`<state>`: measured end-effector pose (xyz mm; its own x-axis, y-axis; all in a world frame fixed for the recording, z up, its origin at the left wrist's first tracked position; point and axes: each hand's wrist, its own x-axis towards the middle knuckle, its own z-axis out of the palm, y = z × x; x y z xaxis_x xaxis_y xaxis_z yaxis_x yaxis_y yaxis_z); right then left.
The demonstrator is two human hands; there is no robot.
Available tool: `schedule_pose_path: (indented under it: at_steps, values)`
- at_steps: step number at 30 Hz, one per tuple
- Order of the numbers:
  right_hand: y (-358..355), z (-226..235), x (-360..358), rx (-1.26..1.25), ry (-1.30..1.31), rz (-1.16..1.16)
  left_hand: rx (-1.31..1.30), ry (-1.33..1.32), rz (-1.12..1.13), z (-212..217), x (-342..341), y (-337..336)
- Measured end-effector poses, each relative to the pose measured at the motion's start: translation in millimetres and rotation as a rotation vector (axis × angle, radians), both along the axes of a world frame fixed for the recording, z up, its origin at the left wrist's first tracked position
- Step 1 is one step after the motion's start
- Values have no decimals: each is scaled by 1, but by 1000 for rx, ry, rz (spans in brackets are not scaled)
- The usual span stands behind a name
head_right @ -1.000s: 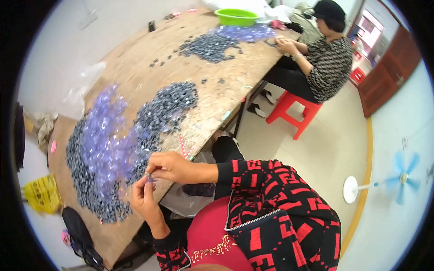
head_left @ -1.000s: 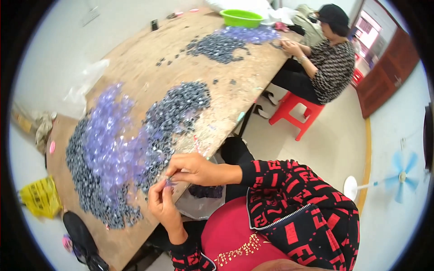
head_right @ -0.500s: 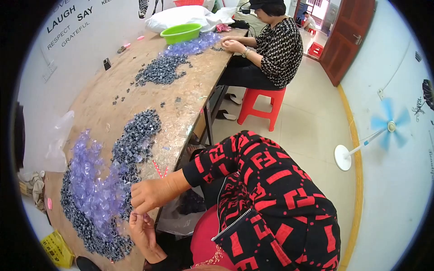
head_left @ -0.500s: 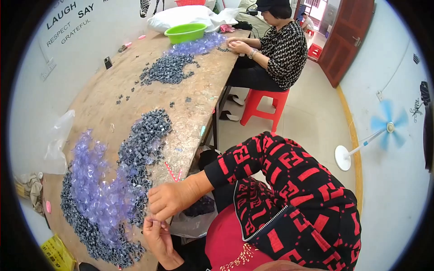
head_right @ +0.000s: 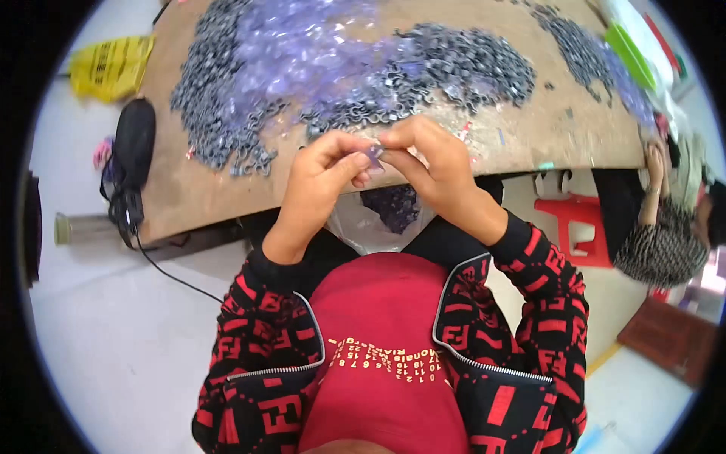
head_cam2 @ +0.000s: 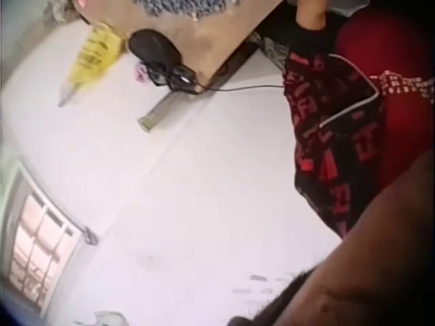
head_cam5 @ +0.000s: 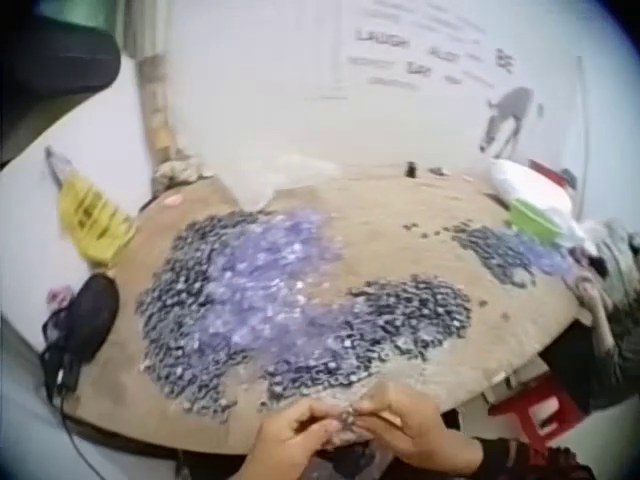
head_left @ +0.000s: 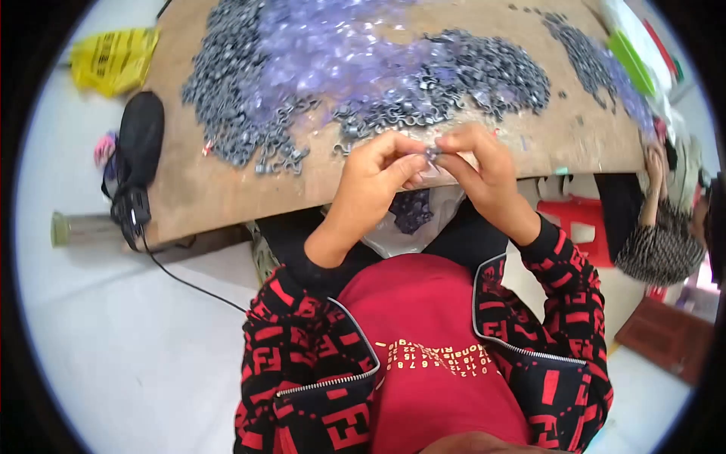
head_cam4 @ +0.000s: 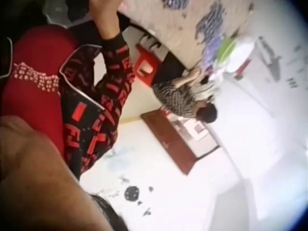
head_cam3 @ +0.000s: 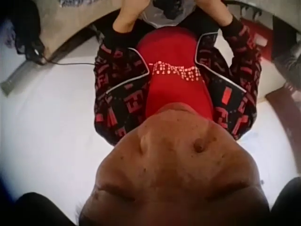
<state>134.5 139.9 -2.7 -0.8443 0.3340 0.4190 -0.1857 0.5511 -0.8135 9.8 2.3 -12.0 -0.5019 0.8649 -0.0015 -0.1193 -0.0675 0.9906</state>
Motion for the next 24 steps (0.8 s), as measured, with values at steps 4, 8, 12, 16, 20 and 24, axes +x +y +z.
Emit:
schedule_pose_path:
  at_steps: [4, 8, 12, 16, 20, 24]
  values:
    - [10, 18, -16, 817, 213, 192, -61, -516, -289, -10, -21, -5]
    - [8, 14, -20, 685, 206, 133, -19, -399, -125, -4, -12, -6]
    - [-11, -18, -17, -413, 21, 41, 98, 463, 112, -3, -10, -10]
    - [-14, -14, -20, -446, -64, 40, 261, 961, 245, -9, -18, -10]
    - [-1, -9, -28, 542, 138, 91, -34, -60, -5, -9, -15, -17]
    - [4, 4, -29, 787, 169, 206, -60, -490, -197, -21, -26, -16]
